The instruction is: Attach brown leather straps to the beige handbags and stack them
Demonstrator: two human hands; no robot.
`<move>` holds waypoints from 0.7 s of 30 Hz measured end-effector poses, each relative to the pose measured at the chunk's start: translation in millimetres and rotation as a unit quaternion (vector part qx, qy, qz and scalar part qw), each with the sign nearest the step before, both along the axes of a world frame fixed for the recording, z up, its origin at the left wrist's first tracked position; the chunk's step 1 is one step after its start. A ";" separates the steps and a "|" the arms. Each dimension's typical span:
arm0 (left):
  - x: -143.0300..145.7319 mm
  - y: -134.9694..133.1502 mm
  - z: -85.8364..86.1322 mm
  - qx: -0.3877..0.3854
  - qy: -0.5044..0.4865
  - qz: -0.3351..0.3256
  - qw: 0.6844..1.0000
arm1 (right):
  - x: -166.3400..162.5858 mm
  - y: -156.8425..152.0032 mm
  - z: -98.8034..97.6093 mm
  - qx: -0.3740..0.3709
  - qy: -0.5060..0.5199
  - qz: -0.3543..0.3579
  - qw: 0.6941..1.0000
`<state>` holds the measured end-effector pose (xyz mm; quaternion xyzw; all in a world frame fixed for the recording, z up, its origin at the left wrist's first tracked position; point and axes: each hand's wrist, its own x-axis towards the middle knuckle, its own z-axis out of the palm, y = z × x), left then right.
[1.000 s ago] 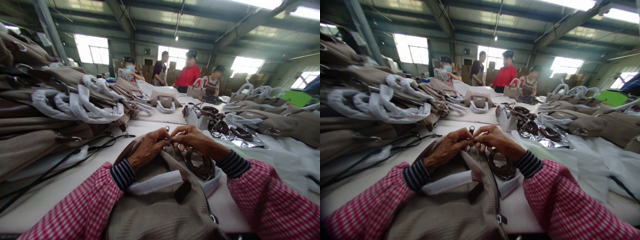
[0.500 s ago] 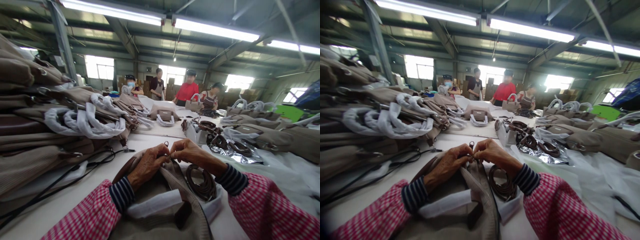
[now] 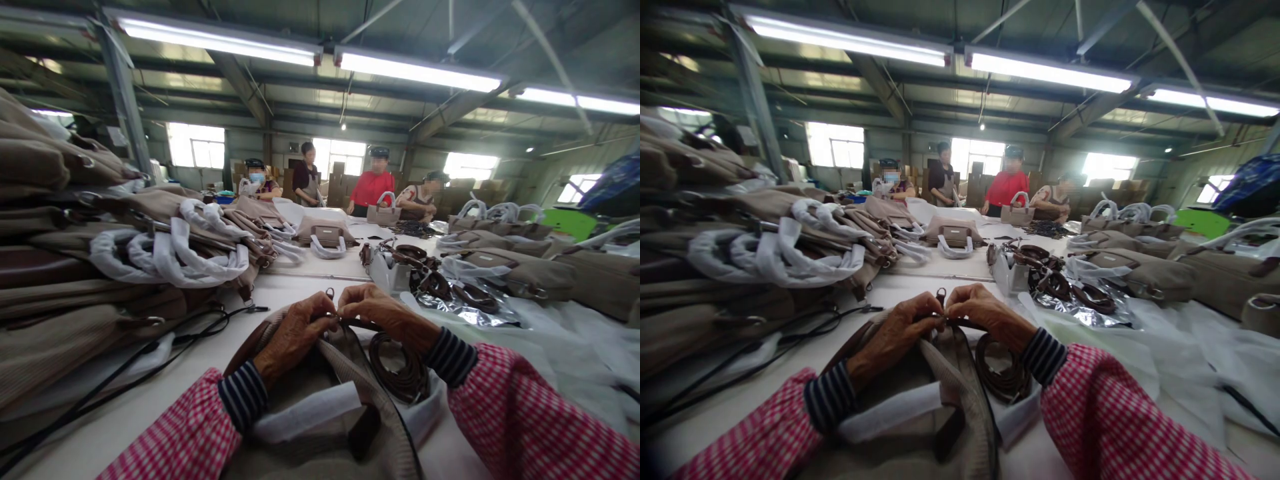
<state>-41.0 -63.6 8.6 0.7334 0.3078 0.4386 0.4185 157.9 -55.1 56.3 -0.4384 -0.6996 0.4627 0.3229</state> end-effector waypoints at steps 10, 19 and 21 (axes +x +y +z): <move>-0.6 8.0 -6.4 -0.020 -0.012 0.075 0.997 | 0.6 -3.6 -23.7 0.011 0.177 -0.079 0.981; 0.5 5.5 -6.4 -0.003 -0.056 0.148 0.987 | -13.5 -16.8 -32.1 0.097 0.007 0.062 0.993; 0.4 4.0 -5.2 -0.004 -0.073 0.152 0.986 | -19.4 -15.0 -33.4 0.124 -0.021 0.094 0.988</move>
